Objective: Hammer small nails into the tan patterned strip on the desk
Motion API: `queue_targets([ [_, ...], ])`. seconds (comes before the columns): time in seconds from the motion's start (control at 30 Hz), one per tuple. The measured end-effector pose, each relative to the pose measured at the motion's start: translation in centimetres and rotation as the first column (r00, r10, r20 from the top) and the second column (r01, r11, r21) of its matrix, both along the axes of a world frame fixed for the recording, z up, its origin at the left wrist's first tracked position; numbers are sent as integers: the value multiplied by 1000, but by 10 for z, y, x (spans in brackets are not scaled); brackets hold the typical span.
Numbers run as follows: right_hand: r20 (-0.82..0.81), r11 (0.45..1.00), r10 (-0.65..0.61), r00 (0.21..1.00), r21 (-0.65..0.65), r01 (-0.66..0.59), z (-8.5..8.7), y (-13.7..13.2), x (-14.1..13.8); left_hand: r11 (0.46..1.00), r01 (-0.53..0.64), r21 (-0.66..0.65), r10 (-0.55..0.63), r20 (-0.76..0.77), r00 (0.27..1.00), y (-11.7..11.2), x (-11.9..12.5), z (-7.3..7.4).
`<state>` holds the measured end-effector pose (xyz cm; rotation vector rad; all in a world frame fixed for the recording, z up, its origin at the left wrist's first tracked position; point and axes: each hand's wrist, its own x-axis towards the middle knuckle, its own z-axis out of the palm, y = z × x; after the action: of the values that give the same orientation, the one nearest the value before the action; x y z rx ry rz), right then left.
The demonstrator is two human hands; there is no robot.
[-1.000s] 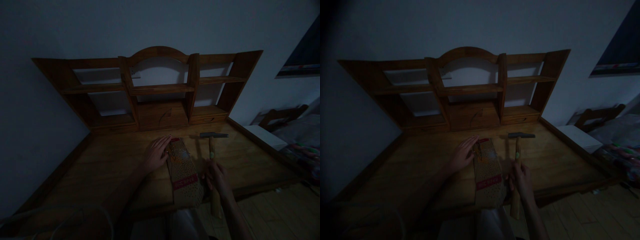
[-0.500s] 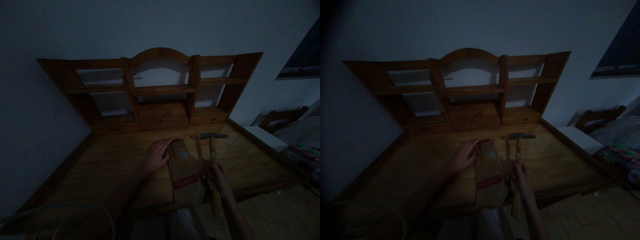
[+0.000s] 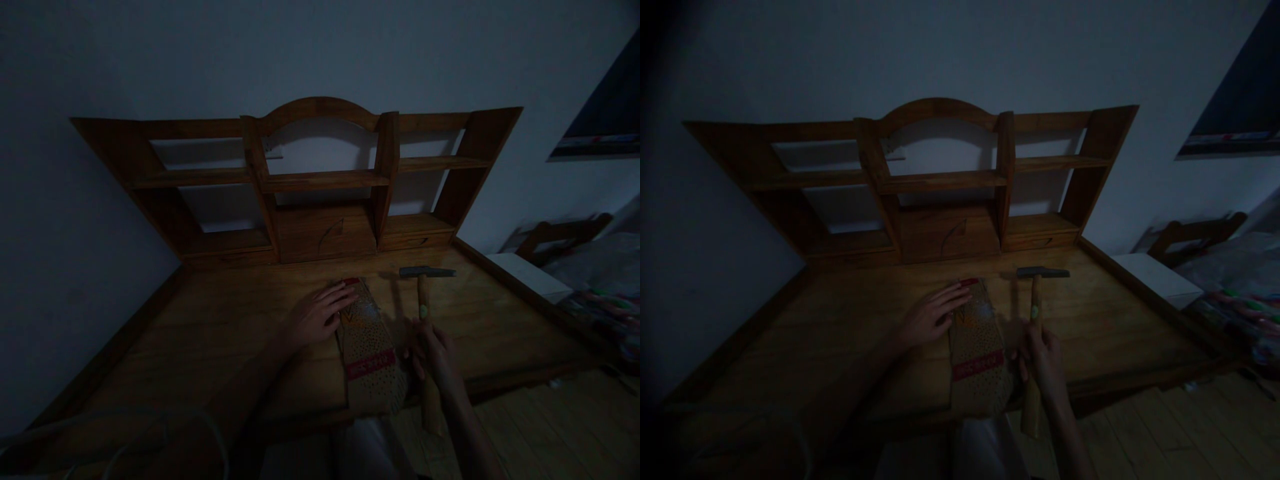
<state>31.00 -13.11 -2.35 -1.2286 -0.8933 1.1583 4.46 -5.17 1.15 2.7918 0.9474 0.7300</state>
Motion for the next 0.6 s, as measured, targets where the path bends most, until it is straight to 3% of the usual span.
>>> queue_targets([
  [0.27,-17,1000,9,1000,-13,-9,-3,2,2,999,47,-25,-49,-50,998,-9,3,5],
  [0.6,-5,1000,16,1000,-2,-16,0,2,2,999,15,-37,-17,-53,998,-11,5,2],
])
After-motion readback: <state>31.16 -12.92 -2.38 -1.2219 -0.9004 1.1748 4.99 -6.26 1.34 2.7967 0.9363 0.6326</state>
